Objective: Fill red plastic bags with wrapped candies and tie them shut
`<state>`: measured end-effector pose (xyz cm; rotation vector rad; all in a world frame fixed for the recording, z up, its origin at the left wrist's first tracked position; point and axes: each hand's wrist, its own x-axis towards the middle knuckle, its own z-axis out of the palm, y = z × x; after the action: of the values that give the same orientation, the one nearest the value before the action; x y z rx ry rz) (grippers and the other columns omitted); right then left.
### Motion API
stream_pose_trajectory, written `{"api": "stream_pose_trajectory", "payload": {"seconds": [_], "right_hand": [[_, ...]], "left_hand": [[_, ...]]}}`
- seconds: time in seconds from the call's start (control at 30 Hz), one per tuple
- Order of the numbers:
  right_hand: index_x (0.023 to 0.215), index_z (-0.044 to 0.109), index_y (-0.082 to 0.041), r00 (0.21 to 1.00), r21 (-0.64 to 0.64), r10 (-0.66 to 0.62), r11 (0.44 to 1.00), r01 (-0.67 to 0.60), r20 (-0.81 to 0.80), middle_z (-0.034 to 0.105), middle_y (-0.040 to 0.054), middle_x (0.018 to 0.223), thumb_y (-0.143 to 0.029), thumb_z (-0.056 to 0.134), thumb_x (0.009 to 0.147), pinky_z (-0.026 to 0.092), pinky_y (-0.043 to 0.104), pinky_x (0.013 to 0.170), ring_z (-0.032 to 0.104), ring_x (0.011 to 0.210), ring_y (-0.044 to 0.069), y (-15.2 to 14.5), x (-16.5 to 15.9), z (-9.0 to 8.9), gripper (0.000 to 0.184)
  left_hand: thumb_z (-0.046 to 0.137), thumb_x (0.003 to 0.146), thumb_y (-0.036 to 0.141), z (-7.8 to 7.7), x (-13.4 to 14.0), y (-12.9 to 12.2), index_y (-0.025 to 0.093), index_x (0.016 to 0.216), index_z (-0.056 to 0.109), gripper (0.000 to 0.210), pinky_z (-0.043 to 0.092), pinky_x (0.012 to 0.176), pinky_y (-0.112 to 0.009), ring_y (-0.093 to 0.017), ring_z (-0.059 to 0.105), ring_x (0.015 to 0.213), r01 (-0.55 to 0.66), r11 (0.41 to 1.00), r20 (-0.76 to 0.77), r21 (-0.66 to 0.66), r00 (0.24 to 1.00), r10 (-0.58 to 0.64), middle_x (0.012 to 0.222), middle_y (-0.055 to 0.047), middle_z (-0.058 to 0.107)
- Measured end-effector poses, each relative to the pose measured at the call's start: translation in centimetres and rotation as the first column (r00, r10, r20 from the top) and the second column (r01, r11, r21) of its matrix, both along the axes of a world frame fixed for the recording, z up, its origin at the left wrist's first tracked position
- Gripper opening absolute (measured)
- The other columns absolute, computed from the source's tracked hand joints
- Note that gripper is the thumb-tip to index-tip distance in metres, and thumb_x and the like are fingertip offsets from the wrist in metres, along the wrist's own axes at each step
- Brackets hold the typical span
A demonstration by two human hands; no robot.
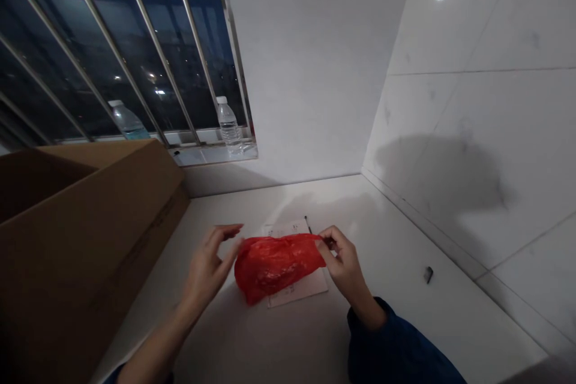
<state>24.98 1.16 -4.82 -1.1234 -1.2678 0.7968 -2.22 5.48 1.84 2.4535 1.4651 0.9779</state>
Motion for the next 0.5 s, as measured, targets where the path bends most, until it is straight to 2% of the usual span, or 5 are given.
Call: {"api": "stream_pose_trajectory", "payload": {"seconds": [0.13, 0.23, 0.37, 0.43, 0.5], "right_hand": [[0.095, 0.055, -0.023, 0.994, -0.045, 0.052, 0.998, -0.048, 0.1, 0.061, 0.0, 0.083, -0.033, 0.064, 0.087, 0.046, 0.027, 0.069, 0.058, 0.074, 0.017, -0.9, -1.8, 1.0, 0.015], [0.074, 0.052, -0.022, 0.995, -0.017, -0.006, 1.0, 0.007, 0.102, 0.052, -0.0027, 0.067, -0.038, 0.059, 0.091, 0.041, 0.026, 0.062, 0.051, 0.064, 0.015, -0.9, -1.5, 1.6, 0.024], [0.065, 0.047, -0.022, 0.988, -0.016, -0.157, 0.988, 0.157, -0.002, 0.047, -0.0024, 0.062, -0.038, 0.049, 0.096, 0.038, 0.027, 0.058, 0.048, 0.061, 0.015, -0.7, 0.8, 1.1, 0.035], [0.074, 0.054, -0.022, 0.977, 0.016, -0.212, 0.977, 0.212, 0.034, 0.055, -0.0002, 0.07, -0.035, 0.052, 0.095, 0.043, 0.029, 0.065, 0.054, 0.069, 0.017, -1.1, 1.7, 1.2, 0.025], [0.087, 0.058, -0.022, 0.952, 0.135, -0.296, 0.949, 0.284, 0.077, 0.06, 0.0025, 0.082, -0.029, 0.056, 0.093, 0.045, 0.032, 0.072, 0.058, 0.079, 0.019, -1.9, 1.8, 2.4, 0.009]], "left_hand": [[0.06, 0.092, 0.035, 0.1, 2.8, -1.9, 0.023, 0.122, 0.063, 0.032, 0.046, 0.088, -0.039, -0.025, 0.061, 0.1, 0.275, 0.961, -0.226, -0.04, 0.934, -0.277, 0.11, -0.008, 0.067], [0.048, 0.097, 0.025, -0.2, 2.9, -1.6, 0.023, 0.111, 0.069, 0.026, 0.045, 0.086, -0.036, -0.022, 0.061, 0.095, 0.308, 0.949, -0.027, -0.066, 0.95, -0.31, 0.101, -0.006, 0.068], [0.05, 0.096, 0.034, 0.4, 1.1, -1.0, 0.019, 0.094, 0.072, 0.027, 0.047, 0.078, -0.028, -0.019, 0.06, 0.091, 0.138, 0.976, 0.458, -0.167, 0.888, -0.047, 0.1, -0.006, 0.066], [0.057, 0.093, 0.04, 1.1, 0.6, -1.4, 0.019, 0.098, 0.071, 0.026, 0.047, 0.076, -0.026, -0.018, 0.059, 0.089, 0.034, 0.97, 0.572, -0.241, 0.812, 0.114, 0.098, -0.005, 0.065], [0.062, 0.09, 0.043, 1.9, 0.7, -2.4, 0.019, 0.101, 0.069, 0.028, 0.047, 0.075, -0.026, -0.019, 0.058, 0.089, 0.011, 0.956, 0.623, -0.294, 0.761, 0.183, 0.097, -0.005, 0.065]]}}
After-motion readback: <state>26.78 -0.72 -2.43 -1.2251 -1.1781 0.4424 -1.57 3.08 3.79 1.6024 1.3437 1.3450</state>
